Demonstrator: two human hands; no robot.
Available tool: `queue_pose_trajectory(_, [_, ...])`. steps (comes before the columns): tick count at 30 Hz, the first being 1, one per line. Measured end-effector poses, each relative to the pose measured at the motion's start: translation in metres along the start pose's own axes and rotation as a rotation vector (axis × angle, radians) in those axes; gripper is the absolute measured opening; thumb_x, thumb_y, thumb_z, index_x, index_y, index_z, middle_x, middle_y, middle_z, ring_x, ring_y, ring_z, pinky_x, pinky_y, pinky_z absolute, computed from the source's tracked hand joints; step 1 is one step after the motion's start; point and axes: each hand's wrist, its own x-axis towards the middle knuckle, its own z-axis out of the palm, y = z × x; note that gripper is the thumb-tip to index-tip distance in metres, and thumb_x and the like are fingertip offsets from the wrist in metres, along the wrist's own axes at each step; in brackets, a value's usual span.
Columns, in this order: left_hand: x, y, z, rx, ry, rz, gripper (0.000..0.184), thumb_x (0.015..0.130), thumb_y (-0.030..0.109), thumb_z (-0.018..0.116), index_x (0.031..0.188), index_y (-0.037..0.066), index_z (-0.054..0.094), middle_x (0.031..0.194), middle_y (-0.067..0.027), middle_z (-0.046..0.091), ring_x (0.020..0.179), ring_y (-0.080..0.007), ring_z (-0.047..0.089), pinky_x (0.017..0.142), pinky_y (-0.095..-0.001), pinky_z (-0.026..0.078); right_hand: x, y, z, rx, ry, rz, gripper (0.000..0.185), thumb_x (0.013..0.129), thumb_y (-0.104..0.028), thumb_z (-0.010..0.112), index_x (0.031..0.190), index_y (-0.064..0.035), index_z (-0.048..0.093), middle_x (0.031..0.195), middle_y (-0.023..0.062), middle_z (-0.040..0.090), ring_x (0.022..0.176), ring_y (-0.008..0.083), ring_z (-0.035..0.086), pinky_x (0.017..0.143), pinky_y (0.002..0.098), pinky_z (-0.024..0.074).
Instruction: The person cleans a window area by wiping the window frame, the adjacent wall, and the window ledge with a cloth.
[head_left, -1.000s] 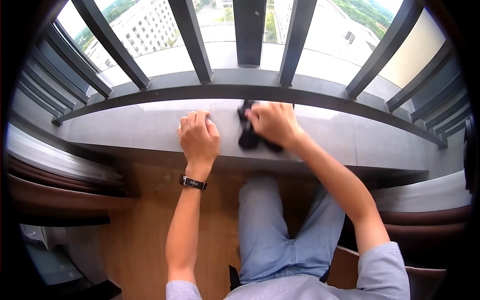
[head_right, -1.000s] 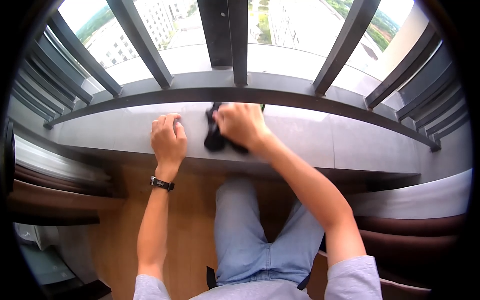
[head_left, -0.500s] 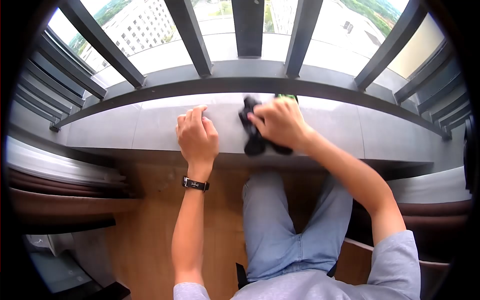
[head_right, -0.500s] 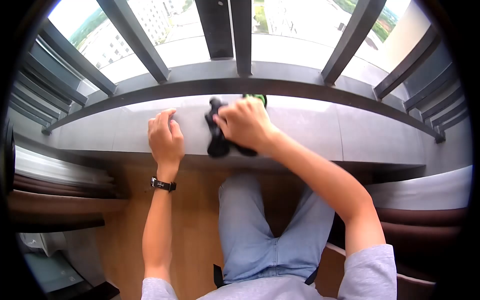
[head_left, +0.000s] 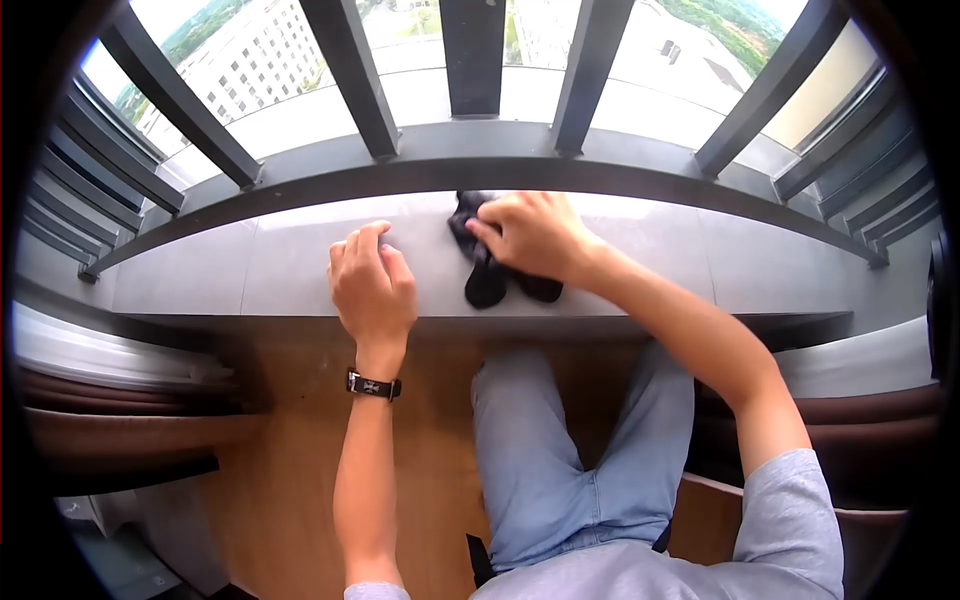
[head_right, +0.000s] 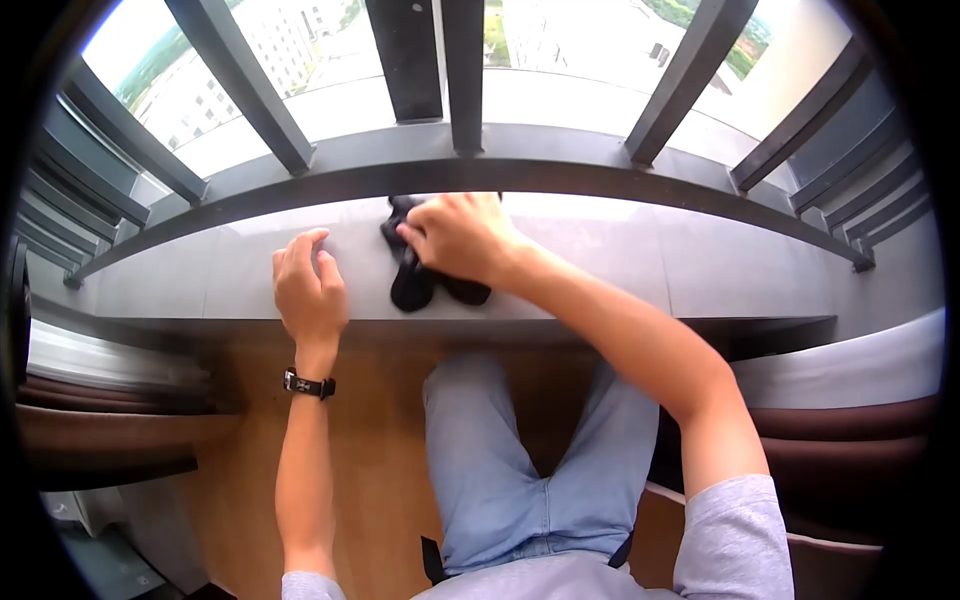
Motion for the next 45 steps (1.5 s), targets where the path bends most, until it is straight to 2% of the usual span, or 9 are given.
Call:
queue_pose_trajectory(4, [-0.001,-0.001,-0.003,0.013,-0.021,-0.021,0.026,0.086,0.007,0.051,0.106,0.005,0.067,0.106,-0.0104,0.071,0.098,-0.0316,0.059,0.09,-0.0413,0.048,0.037,0.05,0.01,0.45,0.096,0.216,0.026,0.093,-0.023,0.063,0.095,0.0012,0.071,0.084,0.0163,0.071,0.07,0.0248,0.064,0.072,0.0384,0.0543])
queue_pose_trajectory(10, [-0.001,0.0,-0.003,-0.007,0.003,-0.048,0.026,0.086,0.008,0.052,0.107,0.006,0.067,0.104,-0.0093,0.07,0.098,-0.0302,0.06,0.089,-0.041,0.049,0.006,0.0,0.009,0.066,0.136,-0.045,0.025,0.088,-0.025,0.063,0.079,-0.0031,0.071,0.074,0.0196,0.067,0.067,0.0393,0.063,0.066,0.045,0.0526])
queue_pose_trajectory(18, [0.0,0.0,-0.001,-0.017,0.011,-0.051,0.027,0.084,0.008,0.053,0.107,0.006,0.067,0.1,-0.0086,0.069,0.097,-0.0302,0.06,0.088,-0.0413,0.048,0.038,0.051,0.002,0.283,0.22,0.046,0.024,0.086,-0.017,0.069,0.102,0.001,0.069,0.094,0.017,0.071,0.079,0.0268,0.066,0.076,0.0399,0.0548])
queue_pose_trajectory(23, [0.0,-0.002,-0.001,-0.006,0.008,-0.05,0.027,0.082,0.008,0.055,0.105,0.006,0.067,0.096,-0.0086,0.069,0.096,-0.03,0.06,0.087,-0.0416,0.048,0.029,0.01,-0.003,-0.374,0.173,0.0,0.027,0.083,-0.017,0.064,0.102,0.0021,0.069,0.099,0.0216,0.07,0.092,0.0347,0.068,0.082,0.0417,0.0541])
queue_pose_trajectory(26, [-0.002,-0.002,-0.003,-0.016,0.039,-0.036,0.026,0.081,0.01,0.056,0.105,0.006,0.067,0.096,-0.0086,0.069,0.096,-0.0298,0.06,0.086,-0.0421,0.048,0.022,0.061,0.01,0.681,0.155,0.09,0.02,0.087,-0.012,0.06,0.098,0.0003,0.071,0.097,0.0171,0.072,0.084,0.0297,0.07,0.072,0.0417,0.0563])
queue_pose_trajectory(29, [0.0,0.001,-0.004,0.007,-0.008,-0.097,0.026,0.084,0.009,0.054,0.107,0.008,0.067,0.106,-0.008,0.07,0.1,-0.0302,0.059,0.088,-0.0418,0.049,0.044,0.029,0.013,-0.323,0.031,0.001,0.02,0.086,-0.016,0.063,0.097,-0.0025,0.072,0.087,0.0163,0.072,0.074,0.0325,0.066,0.075,0.042,0.0542])
queue_pose_trajectory(36, [-0.001,0.0,-0.003,0.017,0.021,-0.037,0.026,0.081,0.009,0.057,0.104,0.006,0.068,0.097,-0.0088,0.069,0.098,-0.0304,0.059,0.086,-0.0422,0.048,0.041,0.038,0.019,0.418,0.25,0.084,0.014,0.085,-0.008,0.061,0.088,0.0023,0.07,0.078,0.0155,0.069,0.071,0.0255,0.062,0.068,0.0368,0.0526])
queue_pose_trajectory(42, [-0.001,0.0,-0.001,0.024,0.036,-0.02,0.026,0.081,0.01,0.057,0.103,0.006,0.068,0.096,-0.0091,0.068,0.098,-0.03,0.059,0.085,-0.0421,0.048,0.027,-0.003,0.01,-0.108,0.157,-0.097,0.014,0.081,-0.013,0.061,0.079,-0.0032,0.072,0.071,0.0156,0.067,0.066,0.0296,0.064,0.068,0.0453,0.0531])
queue_pose_trajectory(45, [-0.002,-0.001,-0.001,0.018,0.029,-0.018,0.025,0.08,0.01,0.057,0.103,0.006,0.068,0.096,-0.009,0.068,0.097,-0.0298,0.059,0.085,-0.0418,0.048,0.037,0.073,0.024,0.125,-0.002,0.246,0.03,0.094,-0.031,0.061,0.103,-0.0055,0.072,0.094,0.0181,0.072,0.085,0.0293,0.067,0.082,0.0391,0.0527])
